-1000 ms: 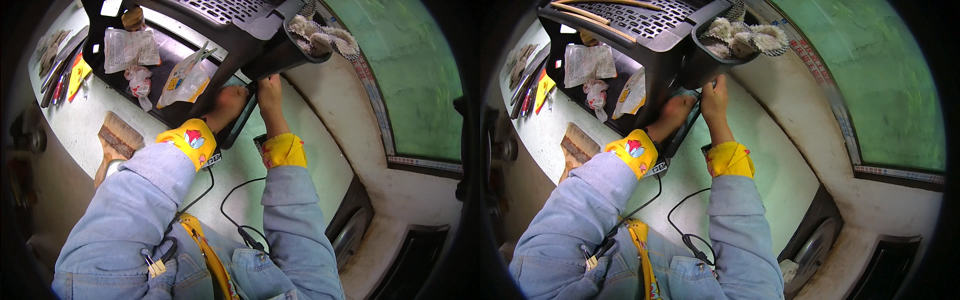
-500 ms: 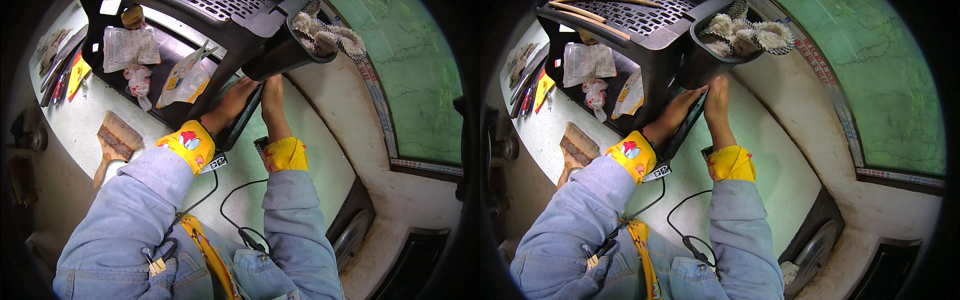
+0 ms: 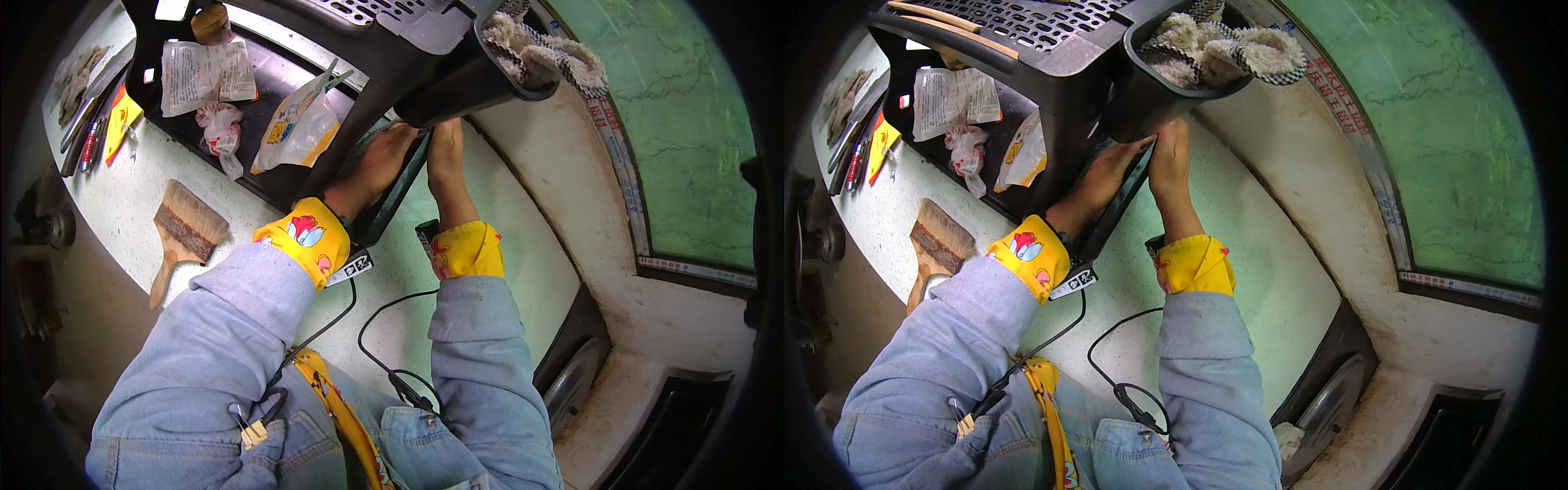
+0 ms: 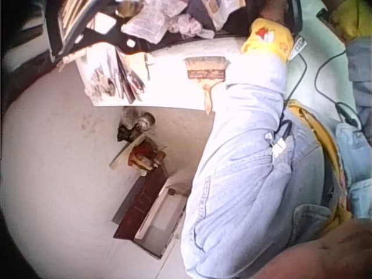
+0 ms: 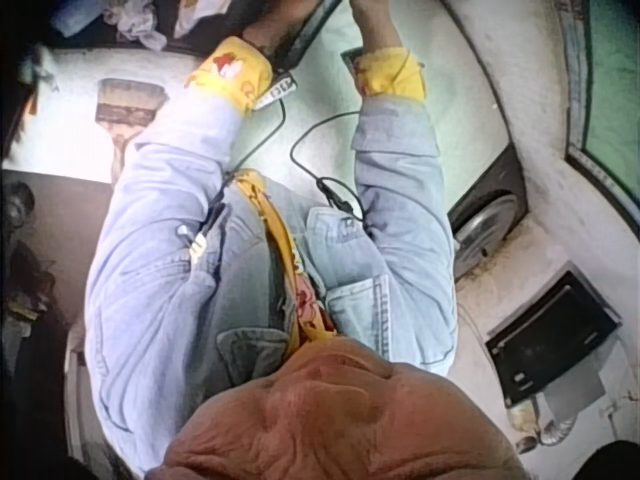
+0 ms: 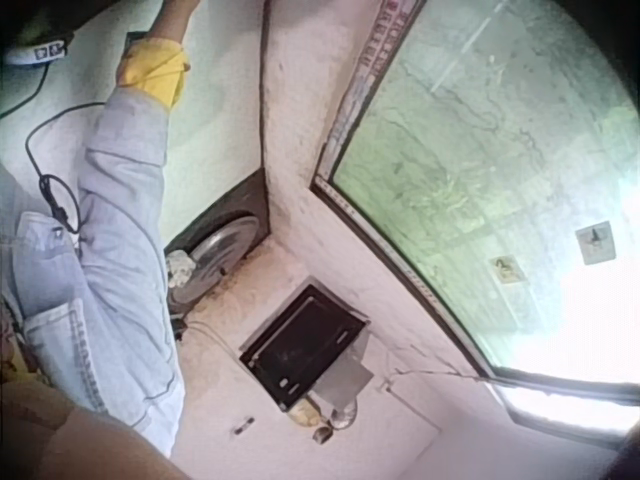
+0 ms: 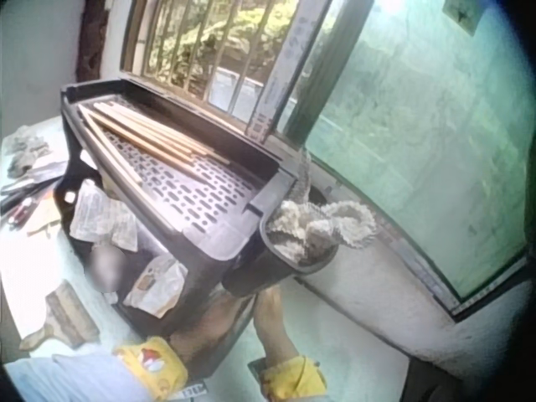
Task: The person washes a cloth in the sink, then uses a brush and the cloth to clean a countertop and a black plastic rack. They move the rack to wipe underneath it and continue scrubbing the surface.
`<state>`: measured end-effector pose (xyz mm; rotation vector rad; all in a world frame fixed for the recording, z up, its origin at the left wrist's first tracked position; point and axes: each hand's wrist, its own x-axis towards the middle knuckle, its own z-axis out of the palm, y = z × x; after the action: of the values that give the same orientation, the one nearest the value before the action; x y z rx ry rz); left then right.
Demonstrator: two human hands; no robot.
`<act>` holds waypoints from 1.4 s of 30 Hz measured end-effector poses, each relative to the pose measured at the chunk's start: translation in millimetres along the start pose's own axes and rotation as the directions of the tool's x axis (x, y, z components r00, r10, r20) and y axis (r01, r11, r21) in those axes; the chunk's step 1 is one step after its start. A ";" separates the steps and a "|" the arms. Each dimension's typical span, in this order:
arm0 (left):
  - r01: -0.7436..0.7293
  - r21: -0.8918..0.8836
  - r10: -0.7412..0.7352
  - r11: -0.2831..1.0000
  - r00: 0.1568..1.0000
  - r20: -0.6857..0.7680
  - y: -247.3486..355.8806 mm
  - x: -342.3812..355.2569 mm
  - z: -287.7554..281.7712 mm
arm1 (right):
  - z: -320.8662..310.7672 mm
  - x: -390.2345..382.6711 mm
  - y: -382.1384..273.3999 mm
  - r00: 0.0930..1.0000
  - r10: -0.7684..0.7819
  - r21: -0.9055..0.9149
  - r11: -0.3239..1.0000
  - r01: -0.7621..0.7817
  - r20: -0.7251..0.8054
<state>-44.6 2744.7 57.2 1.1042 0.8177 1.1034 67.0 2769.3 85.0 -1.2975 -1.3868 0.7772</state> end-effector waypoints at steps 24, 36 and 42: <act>0.100 0.699 -0.060 0.708 0.995 -0.082 -23.9 14.4 -7.6 | -2.4 -1.6 1.5 1.000 -0.005 -0.042 0.999 0.004 -0.011; 0.267 0.590 -0.222 0.762 0.964 -0.148 -5.9 -36.9 -9.6 | -2.3 -2.4 0.9 1.000 -0.008 -0.048 0.999 0.006 -0.029; -0.061 0.645 0.055 0.762 0.998 0.029 -21.9 5.6 -11.3 | -1.3 -1.2 4.0 1.000 -0.016 -0.030 0.999 0.016 -0.007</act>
<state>-47.6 2751.7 33.1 1.7203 1.2151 0.8729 69.3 2768.8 81.3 -1.3099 -1.4066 0.7430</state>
